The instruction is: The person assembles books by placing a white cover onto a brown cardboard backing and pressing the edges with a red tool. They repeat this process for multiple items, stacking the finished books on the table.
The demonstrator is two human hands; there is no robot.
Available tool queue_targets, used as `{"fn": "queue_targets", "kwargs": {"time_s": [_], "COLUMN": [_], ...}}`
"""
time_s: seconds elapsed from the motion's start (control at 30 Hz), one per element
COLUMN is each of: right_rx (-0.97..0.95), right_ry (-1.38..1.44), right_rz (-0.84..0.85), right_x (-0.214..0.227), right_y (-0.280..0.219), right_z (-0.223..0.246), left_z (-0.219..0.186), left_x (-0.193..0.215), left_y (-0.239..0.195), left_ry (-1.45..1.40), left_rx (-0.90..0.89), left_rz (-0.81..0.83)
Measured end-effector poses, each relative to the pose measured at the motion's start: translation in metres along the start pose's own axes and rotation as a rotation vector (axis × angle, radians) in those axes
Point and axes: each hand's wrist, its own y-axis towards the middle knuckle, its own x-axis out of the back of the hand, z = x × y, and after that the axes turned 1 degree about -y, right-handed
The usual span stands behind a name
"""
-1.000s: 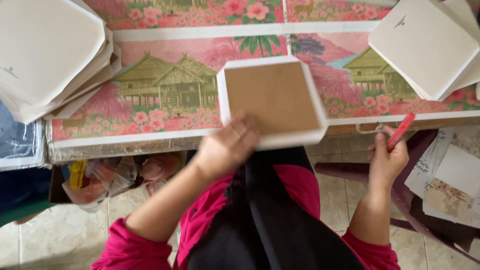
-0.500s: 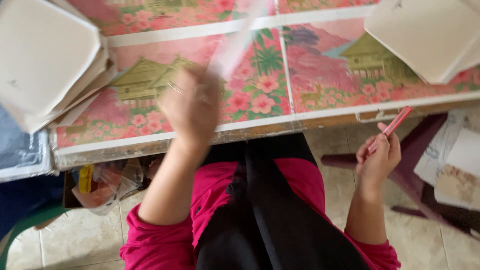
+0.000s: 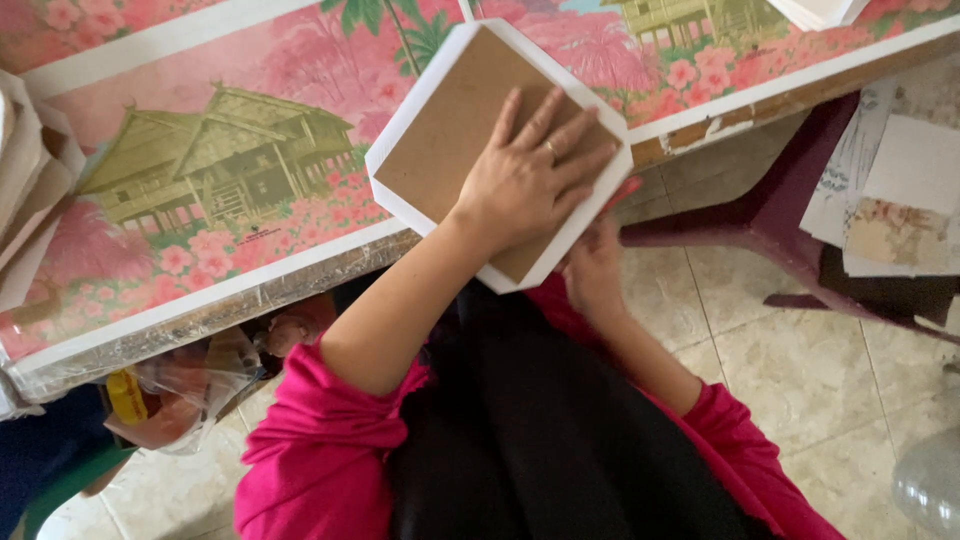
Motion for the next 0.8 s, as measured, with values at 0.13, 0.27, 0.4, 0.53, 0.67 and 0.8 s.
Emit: {"fn": "queue_targets", "kwargs": {"time_s": [0.13,0.27,0.4,0.53,0.67,0.8], "right_rx": [0.212,0.3,-0.034,0.833,0.842,0.685], "right_ry": [0.019,-0.584,-1.198,-0.741,-0.974,-0.815], "right_rz": [-0.248,-0.187,0.07,0.721,0.01,-0.151], "right_x": [0.011,0.0,-0.029,-0.029,0.0,0.026], "right_y": [0.012,-0.017,-0.043,-0.045,-0.032,0.003], "right_z": [0.043,0.021,-0.001,0.051,0.103,0.102], "left_z": [-0.017,-0.012,0.011,-0.018,-0.056,0.025], "left_x": [-0.004,-0.005,-0.02,-0.012,-0.019,-0.002], "left_y": [-0.026,-0.013,0.013,0.018,0.007,0.013], "left_ry": [-0.054,0.087,-0.107,0.041,0.203,0.046], "left_rx": [-0.132,-0.065,-0.032,0.062,0.249,0.091], "left_rz": [0.023,0.072,-0.13,-0.049,0.23,0.142]}}
